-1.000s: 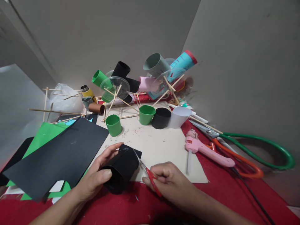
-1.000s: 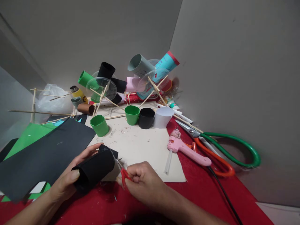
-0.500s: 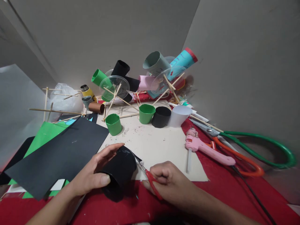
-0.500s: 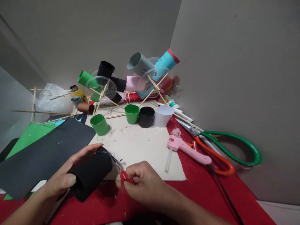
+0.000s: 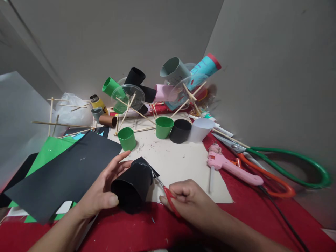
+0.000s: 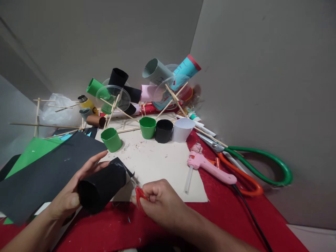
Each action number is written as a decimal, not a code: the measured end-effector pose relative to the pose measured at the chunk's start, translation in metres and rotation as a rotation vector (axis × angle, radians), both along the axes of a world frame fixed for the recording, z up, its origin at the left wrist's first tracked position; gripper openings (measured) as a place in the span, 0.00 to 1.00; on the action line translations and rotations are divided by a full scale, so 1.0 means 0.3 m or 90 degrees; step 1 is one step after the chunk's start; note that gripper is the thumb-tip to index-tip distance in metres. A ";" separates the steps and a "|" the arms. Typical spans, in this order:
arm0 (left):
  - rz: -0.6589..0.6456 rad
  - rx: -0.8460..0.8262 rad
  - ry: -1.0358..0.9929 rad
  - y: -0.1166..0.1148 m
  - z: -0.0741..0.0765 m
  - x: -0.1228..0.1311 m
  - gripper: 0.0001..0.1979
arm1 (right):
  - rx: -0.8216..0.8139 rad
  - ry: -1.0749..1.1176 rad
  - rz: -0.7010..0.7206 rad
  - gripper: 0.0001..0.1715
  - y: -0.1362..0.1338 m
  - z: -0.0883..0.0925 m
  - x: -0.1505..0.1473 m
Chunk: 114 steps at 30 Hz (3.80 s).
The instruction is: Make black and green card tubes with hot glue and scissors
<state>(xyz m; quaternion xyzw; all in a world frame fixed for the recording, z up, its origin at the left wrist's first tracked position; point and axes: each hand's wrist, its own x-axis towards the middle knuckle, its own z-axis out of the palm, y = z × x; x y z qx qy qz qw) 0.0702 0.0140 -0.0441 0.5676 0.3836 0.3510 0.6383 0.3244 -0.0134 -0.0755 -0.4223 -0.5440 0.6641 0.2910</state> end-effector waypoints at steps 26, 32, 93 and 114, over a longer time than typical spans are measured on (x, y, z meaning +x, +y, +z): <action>-0.011 -0.037 -0.053 0.007 -0.018 -0.009 0.52 | -0.028 -0.027 0.030 0.22 0.004 0.007 -0.004; 0.018 -0.057 -0.101 0.004 -0.026 -0.002 0.47 | -0.024 -0.036 0.055 0.19 0.004 0.016 -0.010; -0.117 -0.049 -0.122 0.009 -0.002 0.013 0.48 | -0.018 -0.042 0.105 0.23 -0.005 0.024 -0.009; -0.093 -0.119 -0.127 -0.008 -0.045 0.024 0.54 | -0.041 -0.007 0.012 0.25 0.003 0.005 -0.003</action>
